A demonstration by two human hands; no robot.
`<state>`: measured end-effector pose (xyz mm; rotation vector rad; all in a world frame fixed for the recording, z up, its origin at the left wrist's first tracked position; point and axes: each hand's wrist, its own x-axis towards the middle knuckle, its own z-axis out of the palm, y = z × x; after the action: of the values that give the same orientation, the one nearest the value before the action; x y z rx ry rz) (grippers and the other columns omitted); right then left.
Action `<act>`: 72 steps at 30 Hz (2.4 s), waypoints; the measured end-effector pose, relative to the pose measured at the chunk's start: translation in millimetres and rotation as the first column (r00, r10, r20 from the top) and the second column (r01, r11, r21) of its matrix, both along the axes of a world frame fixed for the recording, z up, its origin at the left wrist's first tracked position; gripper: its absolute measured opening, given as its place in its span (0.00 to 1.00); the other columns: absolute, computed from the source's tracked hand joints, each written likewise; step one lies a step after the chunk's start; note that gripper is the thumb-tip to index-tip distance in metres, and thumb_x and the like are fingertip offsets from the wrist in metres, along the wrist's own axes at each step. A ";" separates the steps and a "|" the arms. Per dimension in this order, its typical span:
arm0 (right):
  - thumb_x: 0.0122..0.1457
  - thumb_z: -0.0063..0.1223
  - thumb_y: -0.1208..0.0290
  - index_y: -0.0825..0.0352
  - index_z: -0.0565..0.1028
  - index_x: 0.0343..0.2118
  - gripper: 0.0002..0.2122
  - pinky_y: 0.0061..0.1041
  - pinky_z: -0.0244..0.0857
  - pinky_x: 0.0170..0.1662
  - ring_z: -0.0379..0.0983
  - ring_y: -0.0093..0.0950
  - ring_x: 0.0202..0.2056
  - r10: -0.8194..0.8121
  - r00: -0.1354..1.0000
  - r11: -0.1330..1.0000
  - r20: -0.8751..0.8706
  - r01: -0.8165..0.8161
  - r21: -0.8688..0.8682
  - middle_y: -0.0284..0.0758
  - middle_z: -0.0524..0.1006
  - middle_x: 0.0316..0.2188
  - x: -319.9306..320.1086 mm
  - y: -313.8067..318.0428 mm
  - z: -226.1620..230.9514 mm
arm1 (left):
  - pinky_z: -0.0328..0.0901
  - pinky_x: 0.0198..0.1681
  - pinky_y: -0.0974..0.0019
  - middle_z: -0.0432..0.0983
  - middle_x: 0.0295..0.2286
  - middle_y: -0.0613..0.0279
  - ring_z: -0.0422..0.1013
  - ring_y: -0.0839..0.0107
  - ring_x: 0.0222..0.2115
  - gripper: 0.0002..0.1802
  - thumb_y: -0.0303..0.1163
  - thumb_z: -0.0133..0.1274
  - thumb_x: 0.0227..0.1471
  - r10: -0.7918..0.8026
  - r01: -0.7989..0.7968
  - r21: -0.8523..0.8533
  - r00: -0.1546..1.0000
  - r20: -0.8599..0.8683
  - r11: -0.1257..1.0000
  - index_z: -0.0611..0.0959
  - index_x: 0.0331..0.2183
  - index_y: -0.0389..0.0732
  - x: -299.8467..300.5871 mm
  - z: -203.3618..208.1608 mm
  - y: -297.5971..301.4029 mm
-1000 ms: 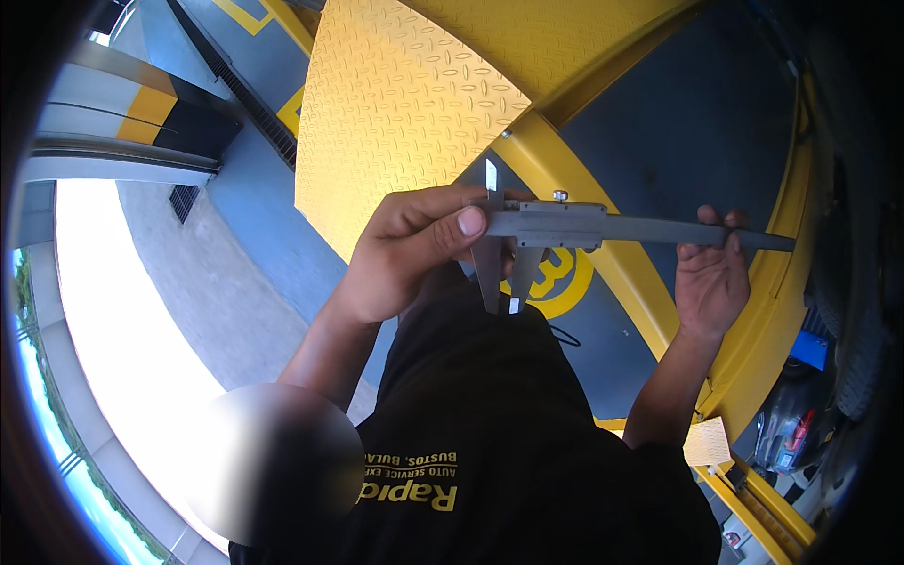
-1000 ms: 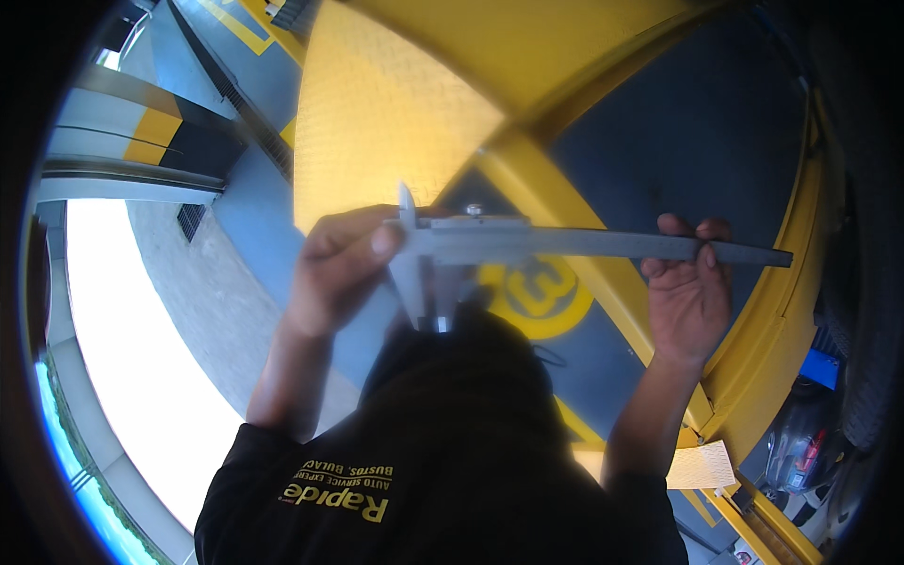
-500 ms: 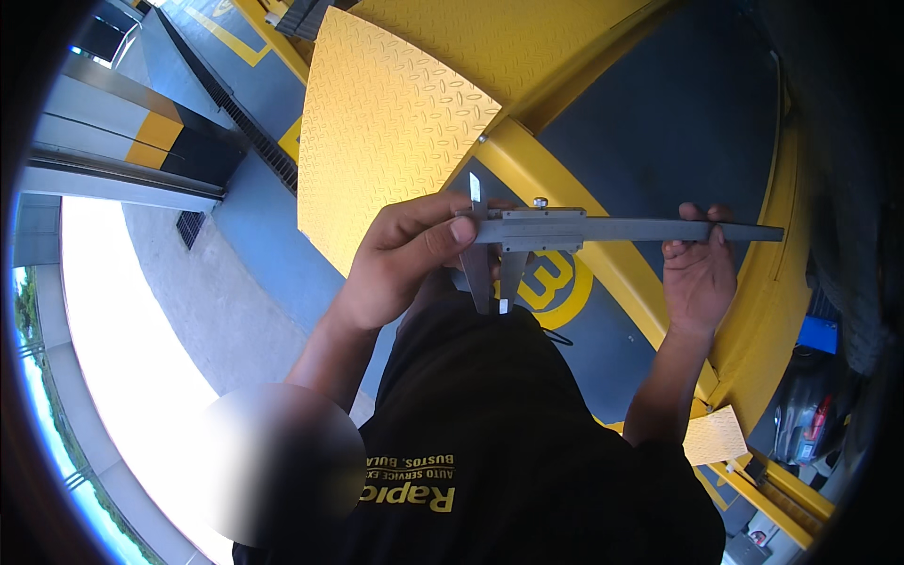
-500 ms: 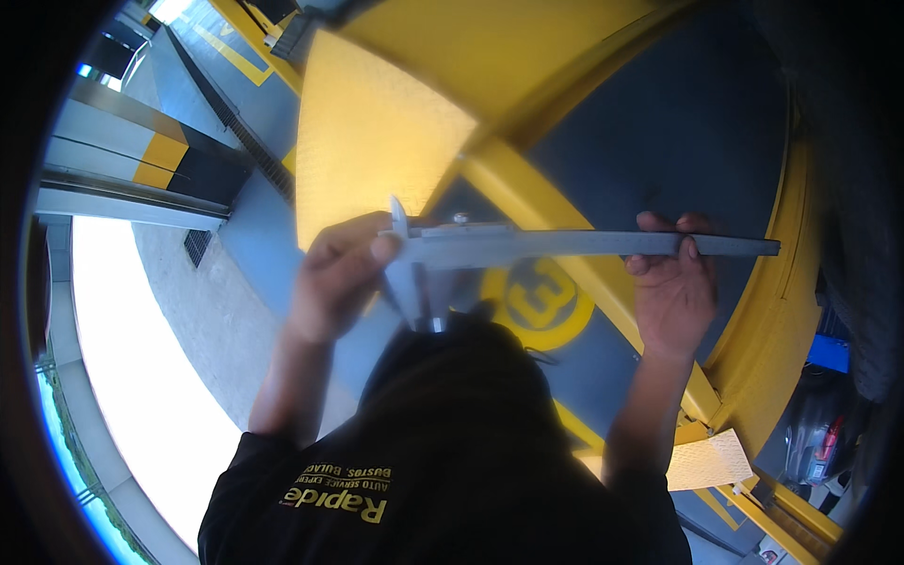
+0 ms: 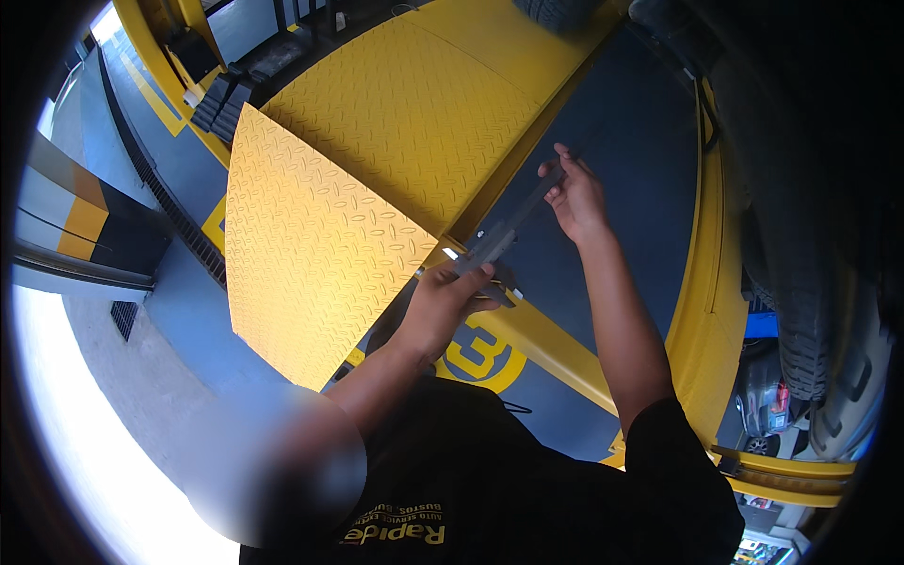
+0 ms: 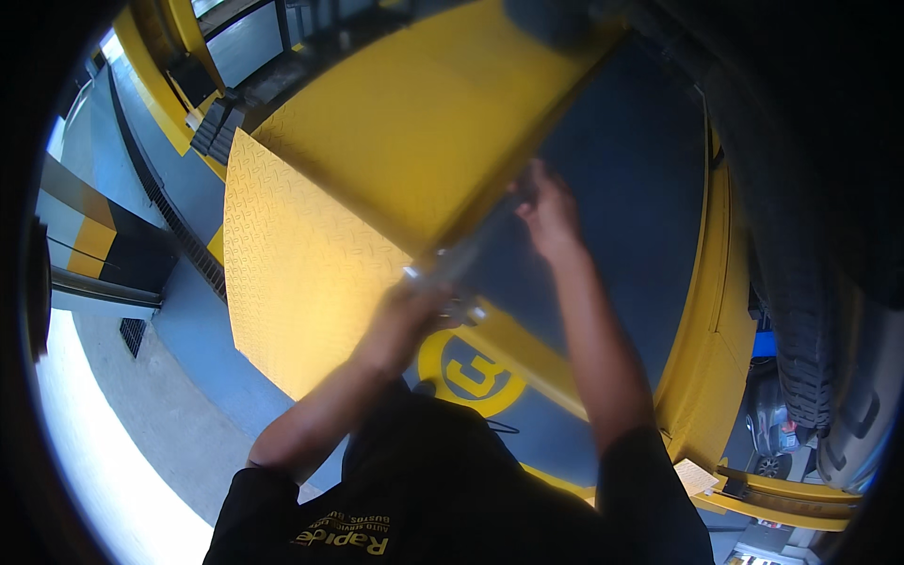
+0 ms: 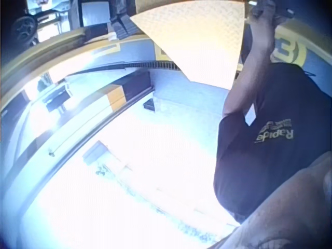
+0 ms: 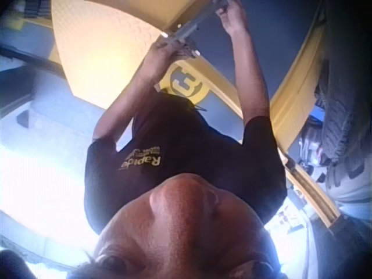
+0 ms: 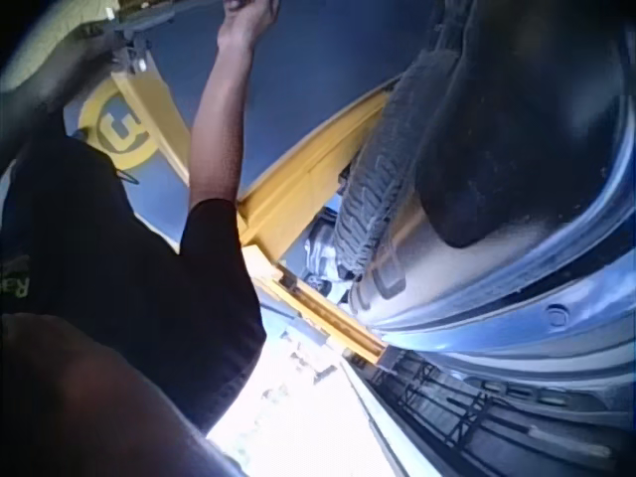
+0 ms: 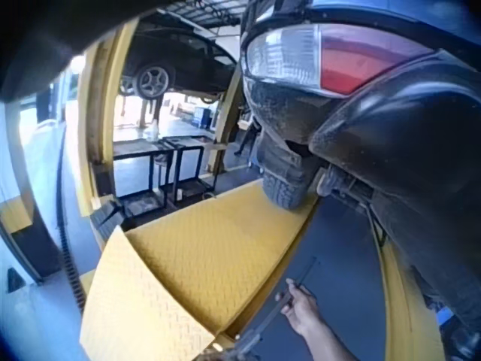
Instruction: The person uses a tire tread depth gauge to measure the tread depth on a car tire mounted on a lift. They record the measurements on a clipboard and then write on the tire with a marker.
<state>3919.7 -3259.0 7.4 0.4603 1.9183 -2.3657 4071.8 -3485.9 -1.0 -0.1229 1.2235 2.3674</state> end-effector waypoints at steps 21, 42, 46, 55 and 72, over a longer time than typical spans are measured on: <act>0.71 0.39 0.68 0.68 0.67 0.55 0.14 0.19 0.59 0.28 0.60 0.17 0.21 0.096 0.986 0.978 -0.138 -0.067 0.199 0.35 0.77 0.29 -446.1 -80.0 -21.6 | 0.71 0.45 0.66 0.79 0.33 0.60 0.76 0.72 0.36 0.13 0.35 0.51 0.62 0.126 -0.128 0.122 0.992 0.019 0.984 0.79 0.40 0.33 -417.1 -61.5 -50.7; 0.71 0.40 0.68 0.68 0.70 0.53 0.13 0.19 0.60 0.30 0.61 0.17 0.22 0.125 0.974 0.980 -0.191 -0.090 0.179 0.35 0.78 0.31 -454.4 -90.0 -18.5 | 0.70 0.43 0.67 0.79 0.32 0.59 0.75 0.72 0.34 0.13 0.35 0.52 0.61 0.163 -0.166 0.174 0.986 0.036 0.971 0.79 0.38 0.33 -433.8 -66.9 -63.6; 0.71 0.41 0.68 0.68 0.70 0.52 0.13 0.20 0.60 0.30 0.61 0.18 0.22 0.120 0.972 0.982 -0.200 -0.087 0.168 0.36 0.78 0.31 -460.6 -88.3 -21.1 | 0.70 0.44 0.67 0.79 0.32 0.58 0.76 0.72 0.34 0.13 0.34 0.51 0.62 0.170 -0.170 0.168 0.985 0.015 0.971 0.80 0.38 0.33 -440.7 -68.5 -64.8; 0.71 0.38 0.69 0.68 0.68 0.53 0.13 0.21 0.61 0.30 0.62 0.20 0.22 0.052 0.970 0.993 -0.239 -0.024 0.117 0.39 0.78 0.31 -470.5 -101.6 -28.7 | 0.71 0.49 0.58 0.78 0.39 0.45 0.76 0.58 0.43 0.19 0.30 0.50 0.61 0.220 -0.210 0.193 0.975 -0.034 0.958 0.75 0.47 0.23 -456.7 -74.3 -78.5; 0.72 0.38 0.69 0.69 0.67 0.53 0.13 0.21 0.60 0.30 0.60 0.20 0.22 0.011 0.977 0.994 -0.215 0.014 0.111 0.38 0.76 0.32 -473.9 -108.2 -25.7 | 0.72 0.48 0.60 0.80 0.33 0.49 0.78 0.64 0.35 0.12 0.30 0.52 0.60 0.221 -0.200 0.274 0.974 -0.047 0.941 0.78 0.37 0.27 -465.9 -74.3 -85.9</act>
<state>3445.8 -3367.2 -18.2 0.2182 2.1496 -2.4053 3605.9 -3571.7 -75.4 -0.0785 0.9505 2.7235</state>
